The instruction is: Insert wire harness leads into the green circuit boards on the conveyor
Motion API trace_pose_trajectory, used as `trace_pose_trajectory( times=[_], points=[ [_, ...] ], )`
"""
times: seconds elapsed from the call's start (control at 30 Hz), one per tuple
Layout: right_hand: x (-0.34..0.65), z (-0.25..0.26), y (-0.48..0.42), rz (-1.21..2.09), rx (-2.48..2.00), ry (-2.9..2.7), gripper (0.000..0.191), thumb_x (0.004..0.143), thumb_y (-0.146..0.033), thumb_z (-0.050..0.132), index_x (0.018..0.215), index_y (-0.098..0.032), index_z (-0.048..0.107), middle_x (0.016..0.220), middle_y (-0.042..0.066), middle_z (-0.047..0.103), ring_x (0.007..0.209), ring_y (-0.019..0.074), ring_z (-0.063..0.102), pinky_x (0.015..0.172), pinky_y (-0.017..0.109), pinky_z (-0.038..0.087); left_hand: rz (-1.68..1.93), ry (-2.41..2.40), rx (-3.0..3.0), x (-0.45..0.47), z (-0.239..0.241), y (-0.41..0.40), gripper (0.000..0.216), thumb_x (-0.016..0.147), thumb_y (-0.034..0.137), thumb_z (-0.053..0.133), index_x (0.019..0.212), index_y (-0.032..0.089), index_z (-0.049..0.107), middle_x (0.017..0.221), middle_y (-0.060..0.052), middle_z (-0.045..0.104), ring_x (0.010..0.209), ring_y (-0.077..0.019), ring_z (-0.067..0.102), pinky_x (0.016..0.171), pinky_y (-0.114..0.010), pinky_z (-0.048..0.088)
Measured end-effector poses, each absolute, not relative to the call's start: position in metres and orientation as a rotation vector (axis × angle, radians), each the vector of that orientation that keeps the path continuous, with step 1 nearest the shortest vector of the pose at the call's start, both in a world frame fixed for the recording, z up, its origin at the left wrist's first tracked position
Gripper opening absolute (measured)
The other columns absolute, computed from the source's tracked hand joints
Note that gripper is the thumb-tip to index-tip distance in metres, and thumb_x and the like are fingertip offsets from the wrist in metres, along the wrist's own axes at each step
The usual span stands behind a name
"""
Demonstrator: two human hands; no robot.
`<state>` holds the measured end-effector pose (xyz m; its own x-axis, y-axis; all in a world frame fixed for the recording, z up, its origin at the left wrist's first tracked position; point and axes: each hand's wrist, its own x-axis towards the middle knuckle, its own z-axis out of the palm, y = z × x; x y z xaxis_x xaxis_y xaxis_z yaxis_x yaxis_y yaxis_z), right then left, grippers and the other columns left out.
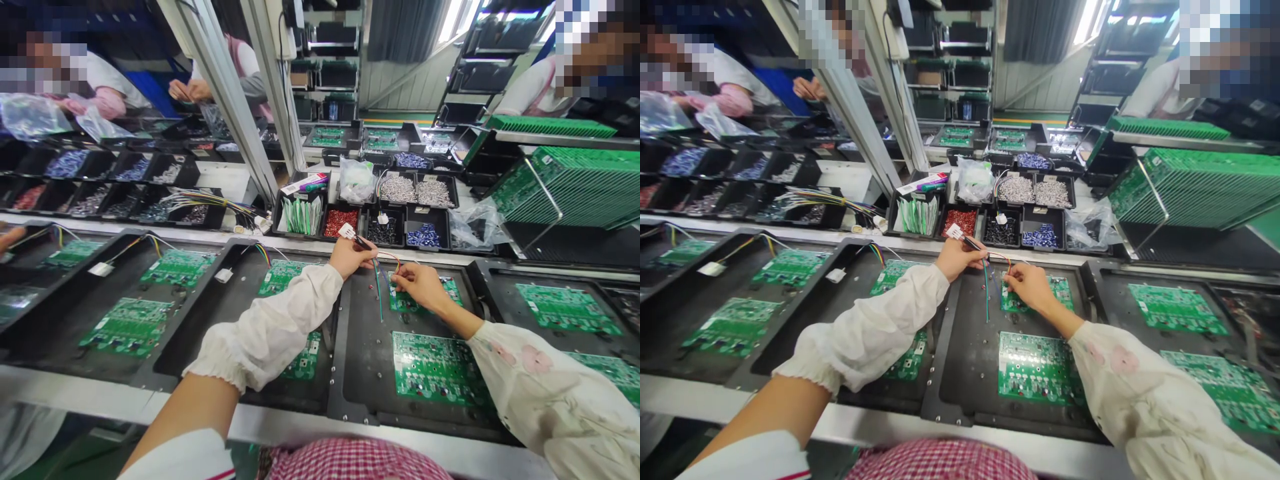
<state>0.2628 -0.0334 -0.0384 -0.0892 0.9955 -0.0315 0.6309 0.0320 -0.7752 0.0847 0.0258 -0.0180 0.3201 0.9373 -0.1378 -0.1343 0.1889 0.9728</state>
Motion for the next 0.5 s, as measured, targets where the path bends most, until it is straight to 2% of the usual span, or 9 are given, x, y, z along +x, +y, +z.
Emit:
trace_pose_trajectory(
  times=[0.3, 0.4, 0.5],
  points=[
    [0.259, -0.036, -0.032, 0.756, -1.708, -1.849, 0.014, 0.072, -0.031, 0.055, 0.067, -0.018, 0.058, 0.056, 0.0, 0.063, 0.053, 0.014, 0.06, 0.056, 0.025, 0.045, 0.937, 0.941, 1.121, 0.085, -0.016, 0.024, 0.017, 0.057, 0.013, 0.069, 0.068, 0.008, 0.057, 0.055, -0.003, 0.06, 0.05, -0.0147, 0.061, 0.05, -0.027, 0.053],
    [0.261, -0.023, -0.037, 0.682, -1.77, -1.968, 0.02, 0.072, -0.035, 0.057, 0.064, -0.018, 0.061, 0.056, 0.001, 0.063, 0.052, 0.0135, 0.057, 0.053, 0.024, 0.041, 0.944, 0.94, 1.116, 0.085, -0.017, 0.025, 0.018, 0.057, 0.014, 0.069, 0.068, 0.007, 0.057, 0.054, -0.003, 0.059, 0.049, -0.0145, 0.061, 0.05, -0.027, 0.053],
    [0.262, -0.011, -0.046, 0.977, -1.701, -2.052, 0.031, 0.074, -0.043, 0.053, 0.058, -0.017, 0.06, 0.049, 0.0, 0.06, 0.046, 0.012, 0.054, 0.046, 0.023, 0.038, 0.964, 0.945, 1.107, 0.087, -0.018, 0.026, 0.019, 0.056, 0.014, 0.071, 0.068, 0.007, 0.058, 0.053, -0.003, 0.059, 0.049, -0.0147, 0.061, 0.049, -0.026, 0.054]
  ],
)
